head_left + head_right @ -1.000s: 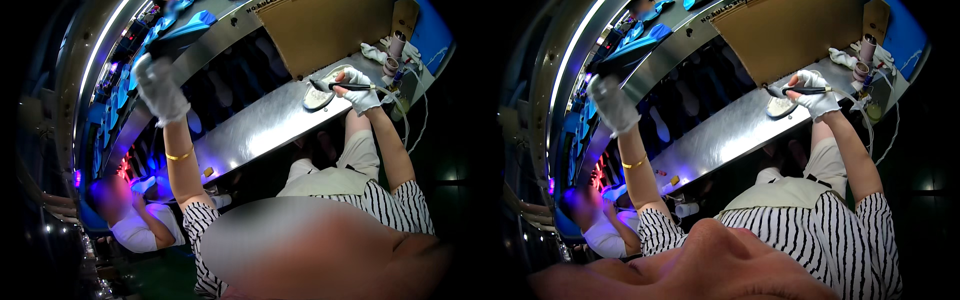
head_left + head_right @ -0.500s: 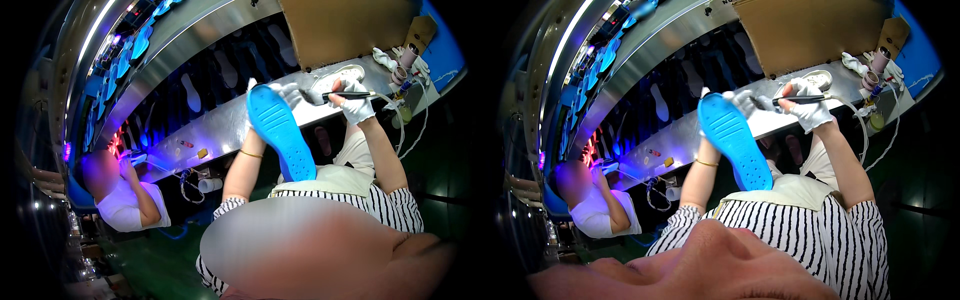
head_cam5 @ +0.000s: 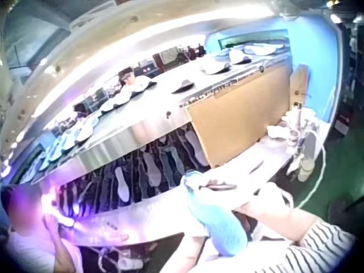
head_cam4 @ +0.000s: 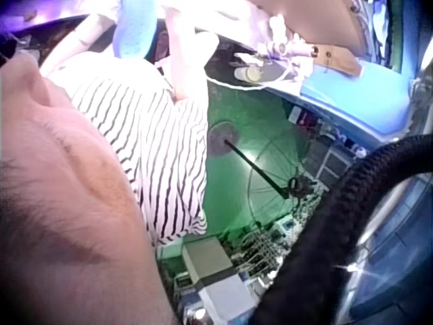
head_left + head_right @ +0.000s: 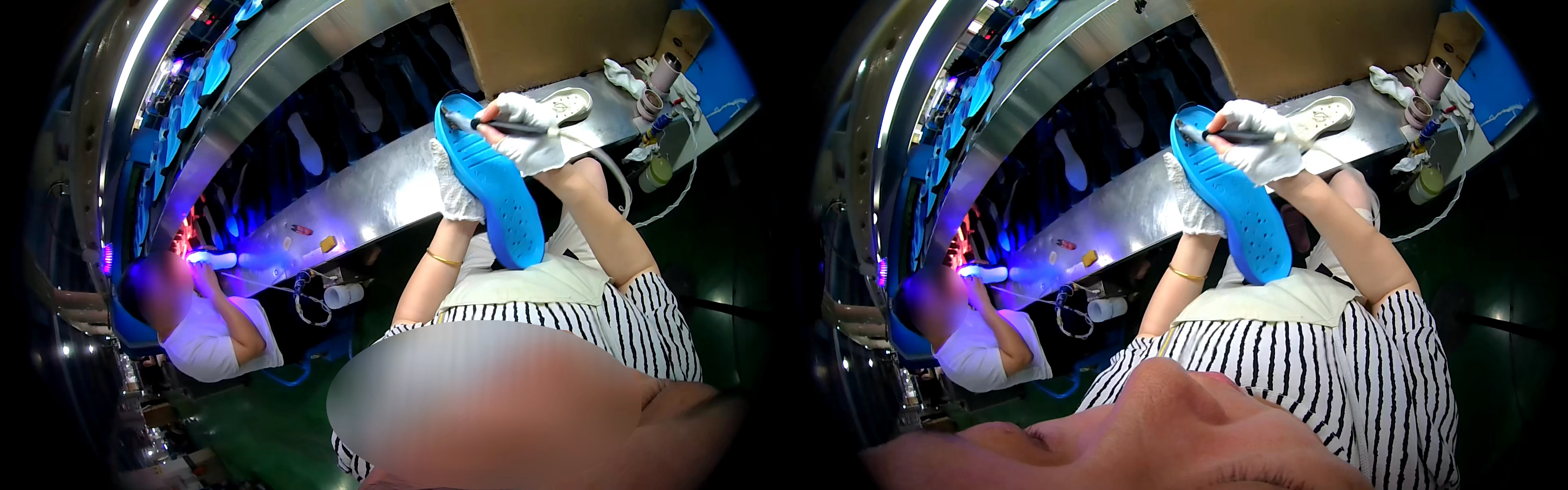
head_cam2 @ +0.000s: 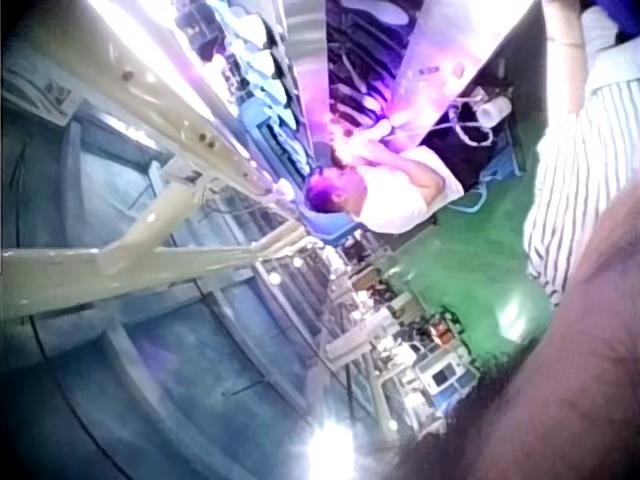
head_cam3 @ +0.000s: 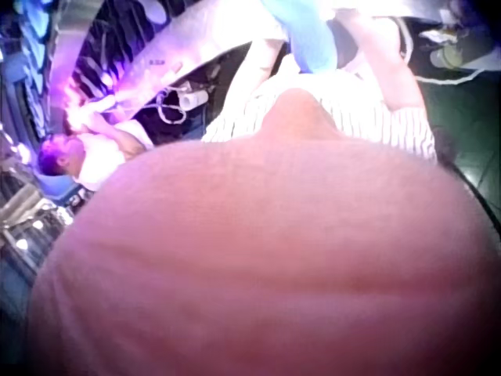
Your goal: The person applies adhesive to blue insoles using a brush-like tool and places the finished pieces onto a moving conveyor belt.
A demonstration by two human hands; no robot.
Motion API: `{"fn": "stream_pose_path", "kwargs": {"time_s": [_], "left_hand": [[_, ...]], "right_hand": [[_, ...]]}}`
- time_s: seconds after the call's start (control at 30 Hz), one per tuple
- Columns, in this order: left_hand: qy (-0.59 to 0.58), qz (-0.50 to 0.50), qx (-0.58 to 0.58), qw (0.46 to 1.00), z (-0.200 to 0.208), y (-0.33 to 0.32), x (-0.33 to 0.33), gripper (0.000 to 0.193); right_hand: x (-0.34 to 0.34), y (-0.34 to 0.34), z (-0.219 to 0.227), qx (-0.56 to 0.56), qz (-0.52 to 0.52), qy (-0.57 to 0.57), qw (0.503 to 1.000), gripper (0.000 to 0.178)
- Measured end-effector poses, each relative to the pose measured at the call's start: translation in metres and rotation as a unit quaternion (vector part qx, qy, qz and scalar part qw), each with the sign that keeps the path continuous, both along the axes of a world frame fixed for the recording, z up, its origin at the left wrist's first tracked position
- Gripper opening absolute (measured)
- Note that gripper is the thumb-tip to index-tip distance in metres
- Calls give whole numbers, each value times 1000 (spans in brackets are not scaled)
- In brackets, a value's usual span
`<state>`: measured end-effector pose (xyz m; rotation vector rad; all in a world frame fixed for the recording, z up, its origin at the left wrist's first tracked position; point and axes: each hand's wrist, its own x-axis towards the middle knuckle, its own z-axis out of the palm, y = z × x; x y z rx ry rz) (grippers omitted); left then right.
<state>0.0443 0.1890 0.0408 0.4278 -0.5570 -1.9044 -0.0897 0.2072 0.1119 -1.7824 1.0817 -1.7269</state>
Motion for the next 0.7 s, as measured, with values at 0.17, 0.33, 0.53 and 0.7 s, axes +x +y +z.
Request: {"fn": "stream_pose_path", "kwargs": {"time_s": [0.17,0.33,0.53,0.7], "left_hand": [[56,-34,-10,998,-8,2,-1,82],[-26,-6,46,999,-18,-7,3,87],[33,-35,12,999,-21,-7,17,87],[-28,-16,12,999,-20,-11,26,85]], "right_hand": [[-3,15,3,102,55,-105,988,16],[2,22,-4,-25,71,27,997,22],[1,38,-8,51,11,54,997,15],[4,51,-19,12,79,177,981,17]]}}
